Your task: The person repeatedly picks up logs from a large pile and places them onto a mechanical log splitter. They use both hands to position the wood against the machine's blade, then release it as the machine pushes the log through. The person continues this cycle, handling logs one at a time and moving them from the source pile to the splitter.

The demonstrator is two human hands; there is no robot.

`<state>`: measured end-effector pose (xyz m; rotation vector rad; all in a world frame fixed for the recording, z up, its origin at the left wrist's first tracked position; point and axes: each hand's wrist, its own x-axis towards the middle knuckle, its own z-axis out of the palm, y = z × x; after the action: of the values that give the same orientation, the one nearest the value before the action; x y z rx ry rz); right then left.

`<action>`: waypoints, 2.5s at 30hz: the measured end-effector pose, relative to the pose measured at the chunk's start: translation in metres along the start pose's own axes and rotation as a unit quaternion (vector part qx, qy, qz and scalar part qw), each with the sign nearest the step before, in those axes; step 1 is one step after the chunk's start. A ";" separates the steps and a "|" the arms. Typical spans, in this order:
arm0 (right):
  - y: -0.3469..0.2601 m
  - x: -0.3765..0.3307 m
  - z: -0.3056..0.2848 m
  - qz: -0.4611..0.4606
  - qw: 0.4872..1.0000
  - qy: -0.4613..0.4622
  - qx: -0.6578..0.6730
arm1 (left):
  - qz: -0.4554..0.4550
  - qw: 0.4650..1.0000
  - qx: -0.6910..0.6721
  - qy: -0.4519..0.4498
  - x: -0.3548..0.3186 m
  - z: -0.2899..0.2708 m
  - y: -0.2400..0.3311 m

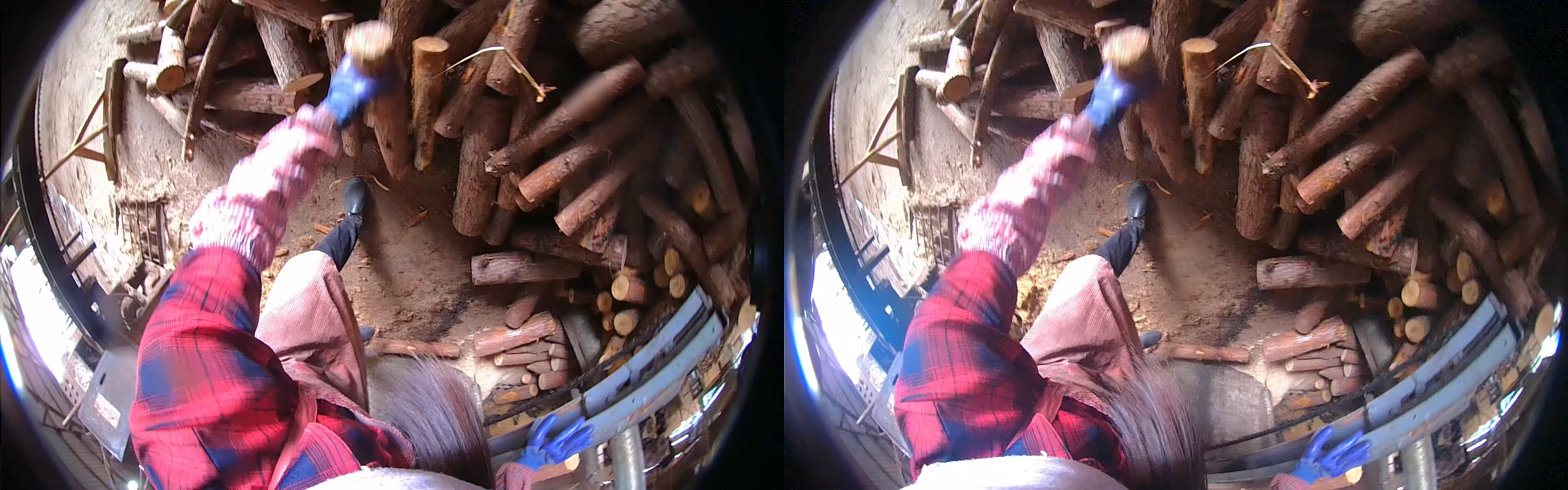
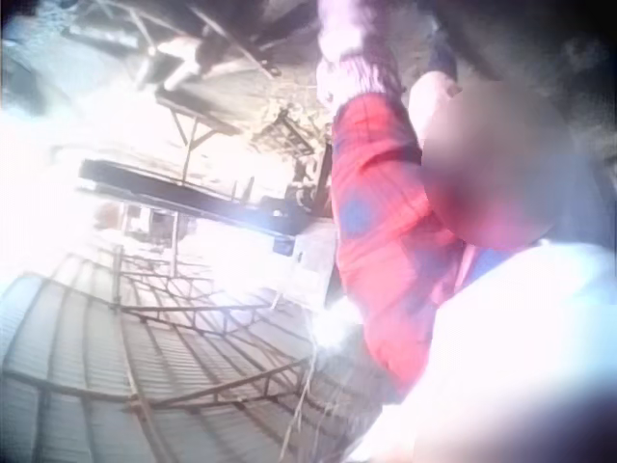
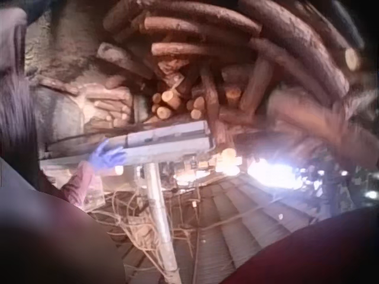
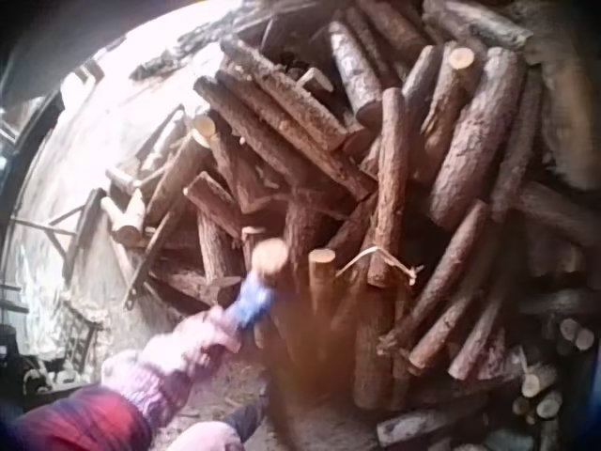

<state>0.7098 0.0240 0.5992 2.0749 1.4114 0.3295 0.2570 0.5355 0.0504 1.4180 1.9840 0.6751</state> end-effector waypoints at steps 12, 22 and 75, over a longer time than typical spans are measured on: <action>-0.286 -0.038 -0.012 0.006 0.548 -0.103 0.830 | 0.491 0.705 -0.171 -0.482 -0.382 -0.293 0.332; -0.104 -0.094 -0.133 -0.114 0.786 0.113 0.597 | 0.092 0.634 -0.679 -0.358 -0.504 -0.356 0.397; 0.200 -0.388 0.090 0.239 0.884 0.108 0.387 | -0.053 0.926 0.103 -0.358 -0.718 -0.478 -0.069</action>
<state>0.7508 -0.4085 0.6971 3.1477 1.2435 0.2060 0.0452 -0.1970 0.4591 1.3941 1.5428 -0.1178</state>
